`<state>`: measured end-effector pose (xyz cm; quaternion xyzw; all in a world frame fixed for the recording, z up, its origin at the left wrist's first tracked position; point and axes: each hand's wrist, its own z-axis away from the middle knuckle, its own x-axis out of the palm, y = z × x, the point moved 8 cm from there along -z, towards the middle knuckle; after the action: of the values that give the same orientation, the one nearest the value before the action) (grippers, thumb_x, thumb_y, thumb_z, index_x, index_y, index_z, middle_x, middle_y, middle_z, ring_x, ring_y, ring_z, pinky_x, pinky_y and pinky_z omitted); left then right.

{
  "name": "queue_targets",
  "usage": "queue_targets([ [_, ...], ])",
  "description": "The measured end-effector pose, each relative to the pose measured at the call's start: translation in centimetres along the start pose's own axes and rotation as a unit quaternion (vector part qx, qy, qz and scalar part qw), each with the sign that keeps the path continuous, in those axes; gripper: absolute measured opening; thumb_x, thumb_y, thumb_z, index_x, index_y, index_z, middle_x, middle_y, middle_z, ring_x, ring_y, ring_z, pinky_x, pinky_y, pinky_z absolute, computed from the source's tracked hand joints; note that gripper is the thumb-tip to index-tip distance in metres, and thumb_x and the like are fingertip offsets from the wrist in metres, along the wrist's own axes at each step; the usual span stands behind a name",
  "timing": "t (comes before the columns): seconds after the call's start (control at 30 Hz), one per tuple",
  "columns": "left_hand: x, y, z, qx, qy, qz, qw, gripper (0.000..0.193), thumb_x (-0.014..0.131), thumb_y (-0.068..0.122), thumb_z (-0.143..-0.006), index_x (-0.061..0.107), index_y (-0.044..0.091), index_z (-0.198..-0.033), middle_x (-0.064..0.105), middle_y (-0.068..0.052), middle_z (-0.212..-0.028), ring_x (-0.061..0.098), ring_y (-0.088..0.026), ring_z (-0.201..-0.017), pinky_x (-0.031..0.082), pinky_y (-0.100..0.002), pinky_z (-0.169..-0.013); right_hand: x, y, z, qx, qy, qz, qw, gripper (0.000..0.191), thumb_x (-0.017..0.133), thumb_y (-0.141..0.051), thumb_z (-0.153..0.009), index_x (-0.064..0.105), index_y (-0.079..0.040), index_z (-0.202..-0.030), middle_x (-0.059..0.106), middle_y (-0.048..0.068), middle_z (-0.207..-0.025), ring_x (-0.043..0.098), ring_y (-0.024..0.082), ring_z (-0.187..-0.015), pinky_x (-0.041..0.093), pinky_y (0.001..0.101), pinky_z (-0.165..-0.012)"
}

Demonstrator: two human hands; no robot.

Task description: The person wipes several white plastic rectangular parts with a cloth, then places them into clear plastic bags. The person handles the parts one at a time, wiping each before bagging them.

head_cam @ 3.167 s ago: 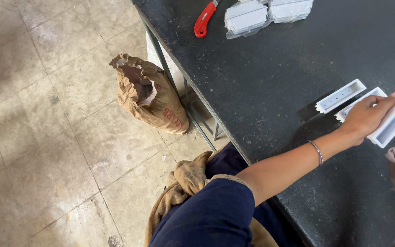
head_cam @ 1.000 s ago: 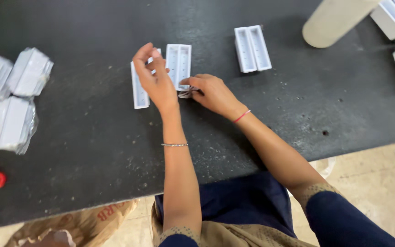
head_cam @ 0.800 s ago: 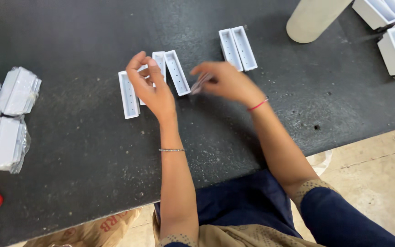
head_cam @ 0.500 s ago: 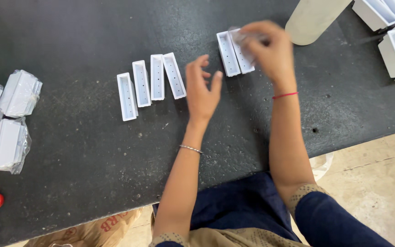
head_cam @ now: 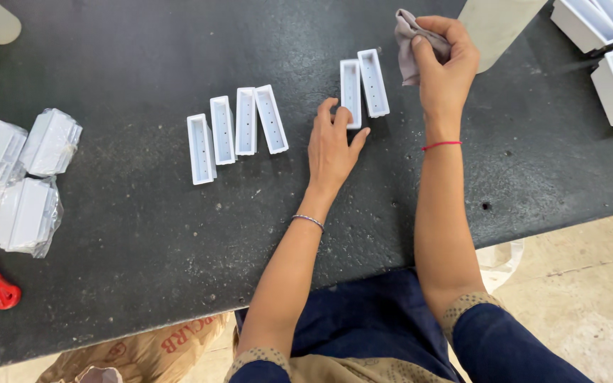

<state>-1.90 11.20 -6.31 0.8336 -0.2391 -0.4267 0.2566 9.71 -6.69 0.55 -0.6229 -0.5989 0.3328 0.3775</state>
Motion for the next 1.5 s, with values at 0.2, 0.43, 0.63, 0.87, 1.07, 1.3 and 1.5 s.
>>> queue_targets([
  [0.2, -2.9, -1.6, 0.2, -0.046, 0.044, -0.012, 0.998, 0.048, 0.087, 0.017, -0.078, 0.052, 0.003, -0.108, 0.054, -0.016, -0.122, 0.058, -0.035, -0.115, 0.051, -0.045, -0.092, -0.5, -0.2, -0.2, -0.014, 0.002, -0.014, 1.0, 0.016, 0.068, 0.001, -0.098, 0.072, 0.0, -0.114, 0.074, 0.004, -0.103, 0.068, 0.009, -0.091, 0.056, 0.0234, -0.081],
  [0.43, -2.5, -3.0, 0.3, -0.078, 0.029, -0.002, 0.997, 0.06, 0.086, 0.014, -0.077, 0.056, 0.004, -0.128, 0.063, -0.012, -0.114, 0.061, -0.036, -0.107, 0.05, -0.047, -0.093, 0.0, 0.3, 0.0, -0.023, -0.012, 0.002, 1.0, 0.016, 0.068, 0.002, -0.098, 0.073, 0.0, -0.114, 0.074, 0.004, -0.104, 0.068, 0.008, -0.091, 0.057, 0.0232, -0.082],
  [0.63, -4.8, -2.7, 0.1, -0.049, 0.128, 0.124, 0.983, 0.035, 0.073, 0.014, -0.096, 0.057, 0.003, -0.124, 0.06, -0.014, -0.115, 0.063, -0.026, -0.107, 0.055, -0.036, -0.092, 1.3, 0.2, 0.3, -0.004, -0.031, 0.005, 1.0, 0.017, 0.068, 0.001, -0.098, 0.073, -0.001, -0.114, 0.073, 0.003, -0.102, 0.067, 0.007, -0.088, 0.055, 0.0212, -0.076],
  [0.87, -7.1, -8.1, -0.9, -0.167, 0.167, 0.355, 0.904, 0.036, 0.056, 0.035, -0.108, 0.068, 0.002, -0.116, 0.067, -0.002, -0.099, 0.063, -0.012, -0.088, 0.052, -0.027, -0.078, 6.3, -1.0, 2.4, 0.057, -0.109, -0.033, 0.992, 0.018, 0.069, -0.001, -0.098, 0.073, -0.002, -0.116, 0.073, 0.002, -0.1, 0.066, 0.005, -0.084, 0.054, 0.0192, -0.074],
  [1.07, -5.6, -10.4, -1.1, -0.243, 0.103, 0.583, 0.768, 0.039, 0.058, 0.04, -0.111, 0.068, 0.003, -0.114, 0.06, 0.001, -0.085, 0.056, -0.006, -0.071, 0.048, -0.024, -0.059, 11.5, -4.4, 6.0, 0.056, -0.185, -0.087, 0.977, 0.019, 0.068, -0.001, -0.102, 0.071, -0.002, -0.121, 0.072, 0.002, -0.103, 0.064, 0.006, -0.083, 0.052, 0.0209, -0.069],
  [1.3, -4.8, -9.4, -1.7, -0.196, 0.035, 0.471, 0.859, 0.033, 0.056, 0.035, -0.107, 0.07, 0.007, -0.119, 0.069, -0.002, -0.096, 0.064, -0.011, -0.084, 0.055, -0.026, -0.073, 14.1, -8.0, 9.3, -0.184, -0.225, 0.091, 0.952, 0.021, 0.068, 0.003, -0.107, 0.071, -0.001, -0.127, 0.067, 0.01, -0.123, 0.063, 0.014, -0.096, 0.051, 0.0263, -0.078],
  [1.5, -9.7, -11.2, -3.7, -0.12, 0.186, 0.425, 0.878, 0.028, 0.054, 0.017, -0.105, 0.071, 0.002, -0.123, 0.072, -0.009, -0.121, 0.066, -0.015, -0.117, 0.052, -0.029, -0.104, 16.7, -9.1, 12.0, -0.222, -0.331, 0.12, 0.909, 0.009, 0.073, -0.004, -0.114, 0.076, -0.002, -0.123, 0.067, 0.011, -0.112, 0.061, 0.016, -0.091, 0.049, 0.0265, -0.079],
])
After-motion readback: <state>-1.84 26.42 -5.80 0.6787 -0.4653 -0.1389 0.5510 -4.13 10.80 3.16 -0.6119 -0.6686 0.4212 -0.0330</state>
